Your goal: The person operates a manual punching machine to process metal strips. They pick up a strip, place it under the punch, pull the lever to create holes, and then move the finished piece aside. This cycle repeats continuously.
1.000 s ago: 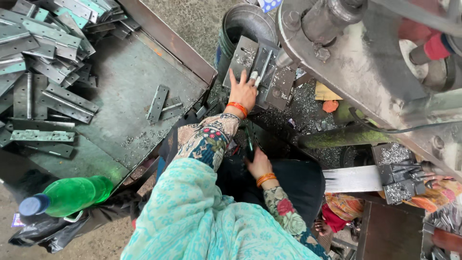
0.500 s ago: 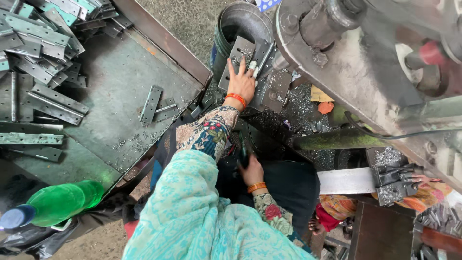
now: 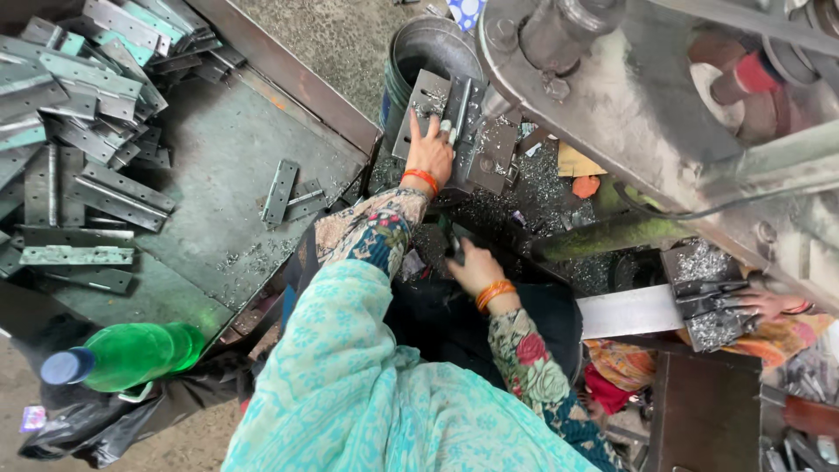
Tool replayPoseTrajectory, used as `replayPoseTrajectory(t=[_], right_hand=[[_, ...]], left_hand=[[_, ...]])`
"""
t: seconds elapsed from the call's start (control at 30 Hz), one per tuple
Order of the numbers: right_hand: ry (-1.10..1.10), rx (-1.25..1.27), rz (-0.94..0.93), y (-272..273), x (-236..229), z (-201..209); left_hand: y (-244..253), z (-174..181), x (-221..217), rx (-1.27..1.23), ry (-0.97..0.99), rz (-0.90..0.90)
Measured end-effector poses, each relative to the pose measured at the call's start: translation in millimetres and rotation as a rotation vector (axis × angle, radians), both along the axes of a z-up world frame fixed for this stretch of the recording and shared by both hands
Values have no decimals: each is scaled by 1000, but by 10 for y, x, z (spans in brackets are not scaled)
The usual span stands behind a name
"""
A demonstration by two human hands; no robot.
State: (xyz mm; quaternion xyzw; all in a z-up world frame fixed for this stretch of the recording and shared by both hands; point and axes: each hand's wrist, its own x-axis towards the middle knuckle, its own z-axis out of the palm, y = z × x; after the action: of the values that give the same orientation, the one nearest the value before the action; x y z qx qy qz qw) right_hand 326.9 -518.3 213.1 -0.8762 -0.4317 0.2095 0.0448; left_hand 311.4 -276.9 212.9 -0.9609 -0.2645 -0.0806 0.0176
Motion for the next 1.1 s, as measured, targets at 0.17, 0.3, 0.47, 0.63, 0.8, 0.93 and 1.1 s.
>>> replayPoseTrajectory(t=[0.17,0.3,0.47,0.63,0.8,0.93,1.1], right_hand=[[-19,-81,29,207,-55,388],[25,-98,-1,199,-128,477],[29,-59,-5,182,-118,440],[27,12,16,131,-86,399],[34,22,3,113,-65,351],[0,150,31,130,140,346],[153,550,-186,248,475,244]], left_hand=[[-326,113,-482,0,49,-44],[-524,42,-851,-10,32,-103],[-485,-95,-786,201,-176,-96],[-416,-117,-620,276,-152,-109],[-458,50,-815,168,-486,-153],[-394,142,-1012,-55,-820,-154],[-262,-54,-890,-682,-1144,-20]])
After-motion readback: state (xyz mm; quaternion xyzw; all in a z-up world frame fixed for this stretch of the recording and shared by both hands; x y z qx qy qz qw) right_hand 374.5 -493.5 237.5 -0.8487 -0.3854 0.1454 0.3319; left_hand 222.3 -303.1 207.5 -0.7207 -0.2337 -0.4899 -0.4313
